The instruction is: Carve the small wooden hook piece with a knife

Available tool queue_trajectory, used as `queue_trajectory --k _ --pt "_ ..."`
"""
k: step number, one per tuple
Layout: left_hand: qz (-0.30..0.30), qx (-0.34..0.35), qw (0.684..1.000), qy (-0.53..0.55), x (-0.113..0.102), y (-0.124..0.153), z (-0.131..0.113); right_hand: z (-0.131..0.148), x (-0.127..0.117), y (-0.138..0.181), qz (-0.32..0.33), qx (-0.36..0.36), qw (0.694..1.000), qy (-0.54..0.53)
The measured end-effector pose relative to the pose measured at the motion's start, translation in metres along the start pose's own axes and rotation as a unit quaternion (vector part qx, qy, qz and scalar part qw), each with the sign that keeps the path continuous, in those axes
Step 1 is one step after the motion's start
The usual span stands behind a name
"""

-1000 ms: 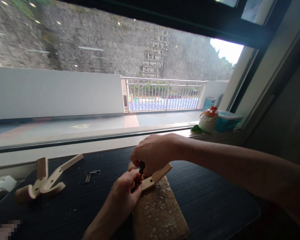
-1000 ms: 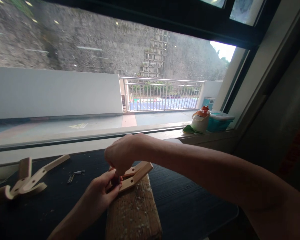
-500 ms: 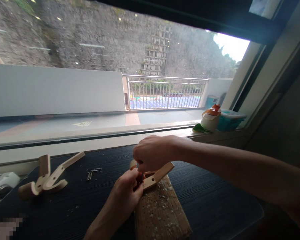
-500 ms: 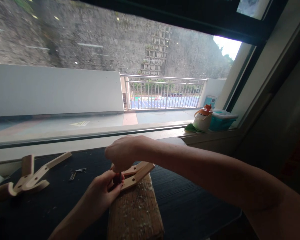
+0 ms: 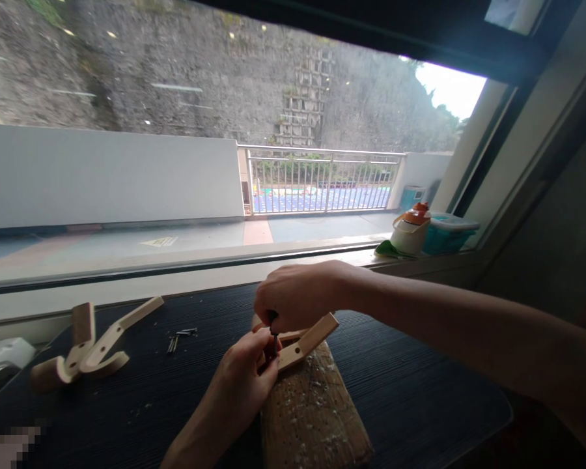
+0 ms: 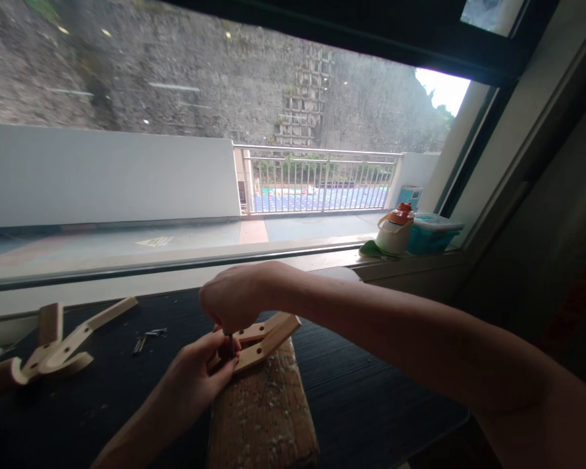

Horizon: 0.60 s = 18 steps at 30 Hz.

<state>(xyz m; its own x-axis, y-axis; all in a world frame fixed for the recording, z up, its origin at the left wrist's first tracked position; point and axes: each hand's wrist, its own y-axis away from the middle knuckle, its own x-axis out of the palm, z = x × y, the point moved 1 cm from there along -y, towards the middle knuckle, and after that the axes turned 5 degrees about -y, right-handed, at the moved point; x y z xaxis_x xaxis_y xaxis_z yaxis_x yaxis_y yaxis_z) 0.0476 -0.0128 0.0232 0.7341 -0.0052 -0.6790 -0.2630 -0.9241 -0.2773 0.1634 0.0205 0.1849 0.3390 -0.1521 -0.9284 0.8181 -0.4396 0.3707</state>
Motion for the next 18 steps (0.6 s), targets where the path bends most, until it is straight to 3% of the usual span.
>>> queue_trajectory --k 9,13,18 --pt "0.009 0.018 0.999 0.03 -0.006 0.006 -0.005 -0.008 0.01 0.003 -0.027 0.077 0.995 -0.051" --pt "-0.004 0.014 1.0 -0.018 -0.014 0.009 0.002 -0.004 0.011 0.01 -0.04 0.081 0.995 -0.039" --pt "0.04 0.001 0.998 -0.056 -0.016 0.007 0.007 0.001 0.009 0.011 -0.045 0.065 0.997 -0.026"
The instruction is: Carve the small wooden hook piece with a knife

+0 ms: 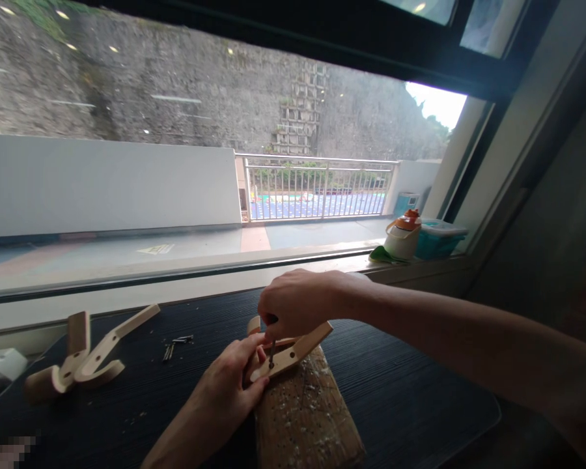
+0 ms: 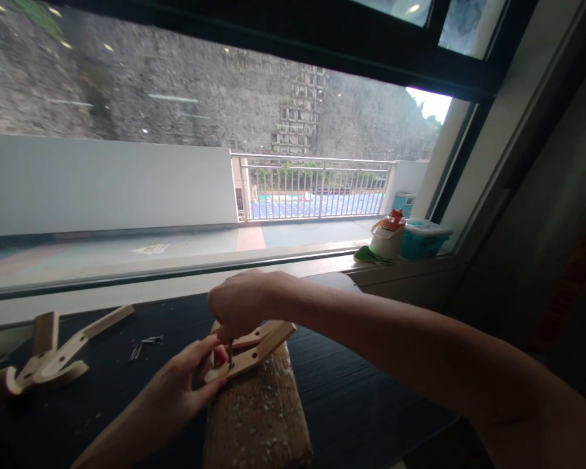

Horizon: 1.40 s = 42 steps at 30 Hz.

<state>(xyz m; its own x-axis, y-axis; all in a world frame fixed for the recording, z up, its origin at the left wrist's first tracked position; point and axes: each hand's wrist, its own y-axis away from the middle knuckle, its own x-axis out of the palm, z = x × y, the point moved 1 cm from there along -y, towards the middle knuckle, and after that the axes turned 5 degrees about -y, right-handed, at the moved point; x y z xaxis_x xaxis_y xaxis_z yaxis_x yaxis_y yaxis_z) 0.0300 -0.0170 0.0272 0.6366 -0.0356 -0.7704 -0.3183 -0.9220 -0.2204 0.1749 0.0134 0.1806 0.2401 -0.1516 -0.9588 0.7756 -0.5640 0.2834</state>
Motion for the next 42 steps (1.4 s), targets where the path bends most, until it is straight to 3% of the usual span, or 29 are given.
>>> queue_trajectory --k 7,15,20,26,31,36,42 --pt "0.001 0.01 1.0 0.027 0.004 0.0 -0.004 0.007 -0.007 -0.004 0.028 -0.002 0.999 0.022" --pt "-0.106 0.06 0.992 0.022 0.012 0.0 -0.001 0.003 -0.006 -0.003 0.034 0.011 0.999 0.007" --pt "-0.102 0.057 0.992 -0.049 0.014 -0.001 -0.012 0.005 -0.005 -0.003 0.033 0.023 0.999 0.005" --pt "-0.148 0.072 0.973 -0.159 0.015 -0.001 -0.022 0.003 -0.003 -0.002 0.028 0.021 0.999 0.011" --pt "-0.172 0.06 0.965 -0.19 0.015 0.001 -0.024 0.001 -0.002 -0.002 0.028 0.015 1.0 0.002" --pt "-0.181 0.015 0.976 -0.116 0.017 0.002 -0.02 0.003 -0.003 -0.002 0.029 0.004 1.0 0.008" --pt "-0.121 -0.024 0.991 0.05 0.019 0.0 -0.005 0.002 -0.005 -0.002 0.034 0.017 0.999 0.001"
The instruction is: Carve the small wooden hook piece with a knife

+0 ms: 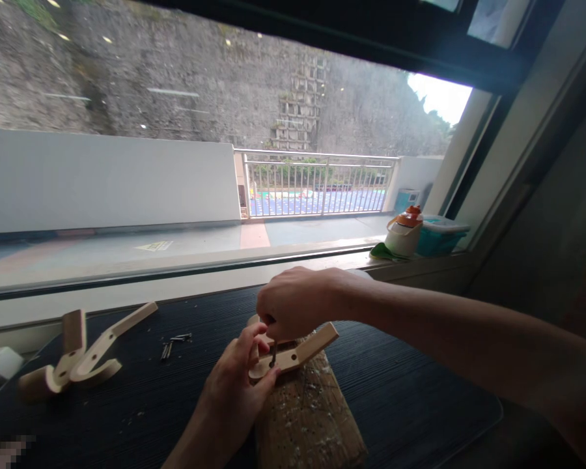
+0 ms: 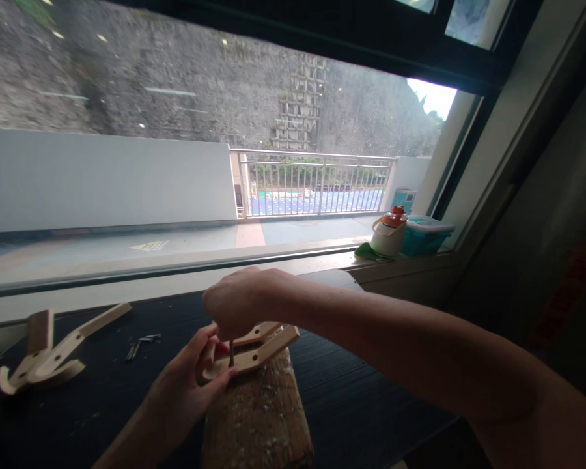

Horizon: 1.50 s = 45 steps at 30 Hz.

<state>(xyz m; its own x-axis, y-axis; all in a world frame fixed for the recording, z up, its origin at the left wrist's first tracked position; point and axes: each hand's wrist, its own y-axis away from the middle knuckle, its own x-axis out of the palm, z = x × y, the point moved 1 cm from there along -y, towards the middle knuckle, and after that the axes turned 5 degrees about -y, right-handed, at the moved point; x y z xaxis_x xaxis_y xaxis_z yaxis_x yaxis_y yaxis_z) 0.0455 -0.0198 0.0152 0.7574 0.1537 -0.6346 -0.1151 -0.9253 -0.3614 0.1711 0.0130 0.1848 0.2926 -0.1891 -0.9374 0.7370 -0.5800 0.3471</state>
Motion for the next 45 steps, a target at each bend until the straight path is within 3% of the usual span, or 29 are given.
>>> queue_trajectory --k 11,19,23,26,29,37,45 --pt "0.081 -0.084 0.987 0.109 -0.007 -0.007 -0.012 0.003 0.0 0.0 -0.002 0.0 1.0 0.002" --pt "0.062 -0.051 0.995 0.067 -0.006 -0.008 -0.011 -0.006 0.001 -0.007 -0.013 0.008 1.0 -0.02" --pt "0.058 -0.028 0.996 0.062 -0.005 -0.008 -0.009 -0.014 0.004 -0.015 0.013 0.032 0.997 -0.067" --pt "0.065 -0.023 0.995 0.068 -0.004 -0.008 -0.009 -0.013 0.007 -0.014 -0.012 0.035 0.996 -0.085" --pt "0.07 -0.035 0.995 0.066 -0.004 -0.007 -0.008 -0.008 0.007 -0.009 -0.039 0.034 0.996 -0.073" --pt "0.08 -0.023 0.993 0.089 -0.004 -0.008 -0.006 0.0 -0.005 -0.001 0.012 -0.017 0.999 0.036" --pt "0.078 -0.035 0.992 0.092 -0.006 -0.007 -0.01 0.002 -0.004 -0.011 0.036 -0.063 0.996 0.053"
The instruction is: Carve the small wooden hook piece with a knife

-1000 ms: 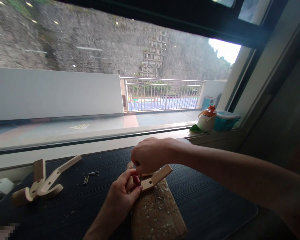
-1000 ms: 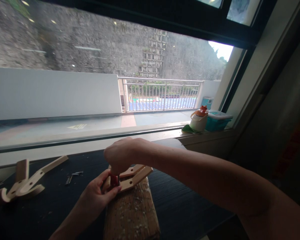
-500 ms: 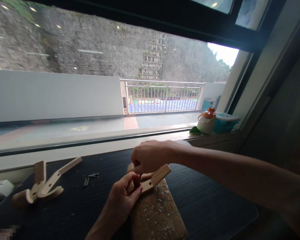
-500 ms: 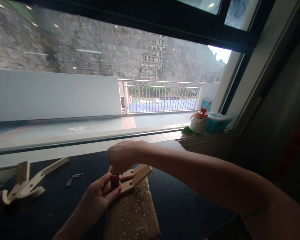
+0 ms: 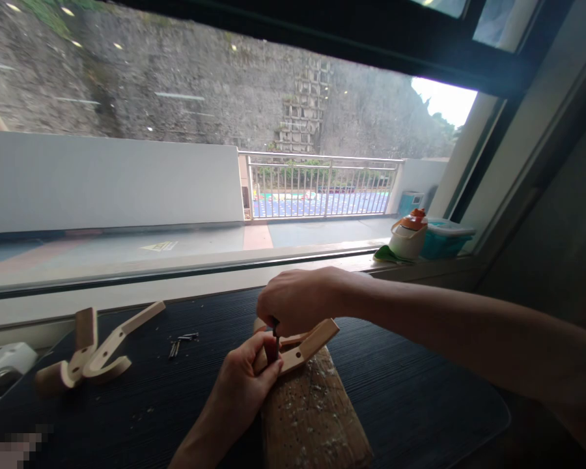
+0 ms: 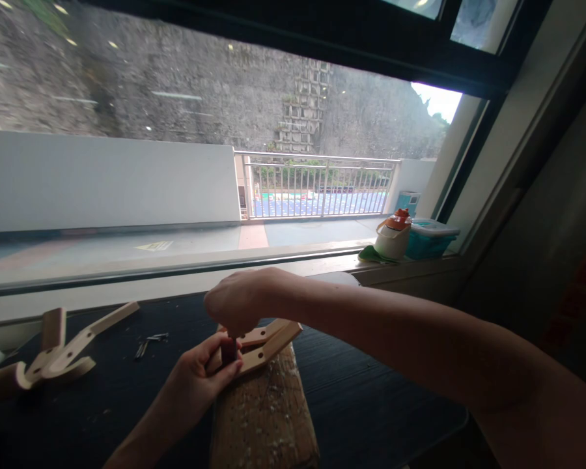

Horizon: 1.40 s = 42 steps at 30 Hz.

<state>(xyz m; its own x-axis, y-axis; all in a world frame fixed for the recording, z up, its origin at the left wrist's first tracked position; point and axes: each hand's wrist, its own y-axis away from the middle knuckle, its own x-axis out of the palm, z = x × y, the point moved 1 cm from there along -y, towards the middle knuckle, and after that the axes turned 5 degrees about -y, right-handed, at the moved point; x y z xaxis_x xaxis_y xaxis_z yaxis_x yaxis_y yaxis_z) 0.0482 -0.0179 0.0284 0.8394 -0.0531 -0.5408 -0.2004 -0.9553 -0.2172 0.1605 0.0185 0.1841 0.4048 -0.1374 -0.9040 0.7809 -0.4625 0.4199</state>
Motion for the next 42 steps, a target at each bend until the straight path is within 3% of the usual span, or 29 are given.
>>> queue_trajectory --k 8,19,28,35,42 --pt "-0.001 0.008 1.0 -0.005 0.002 -0.003 0.007 -0.005 0.003 0.001 0.01 0.057 0.997 -0.042" --pt "0.016 -0.001 1.0 0.008 0.001 -0.002 0.004 0.0 -0.002 0.001 -0.017 -0.011 1.0 -0.002" --pt "0.02 -0.003 1.0 -0.002 0.001 -0.002 0.005 -0.005 0.005 0.001 -0.022 0.065 0.996 -0.055" --pt "0.026 -0.002 1.0 0.017 0.002 0.0 0.007 0.004 -0.011 0.011 -0.014 0.013 1.0 -0.019" --pt "0.01 0.001 1.0 -0.015 0.001 -0.002 0.006 0.001 -0.003 0.003 -0.015 0.005 1.0 0.02"
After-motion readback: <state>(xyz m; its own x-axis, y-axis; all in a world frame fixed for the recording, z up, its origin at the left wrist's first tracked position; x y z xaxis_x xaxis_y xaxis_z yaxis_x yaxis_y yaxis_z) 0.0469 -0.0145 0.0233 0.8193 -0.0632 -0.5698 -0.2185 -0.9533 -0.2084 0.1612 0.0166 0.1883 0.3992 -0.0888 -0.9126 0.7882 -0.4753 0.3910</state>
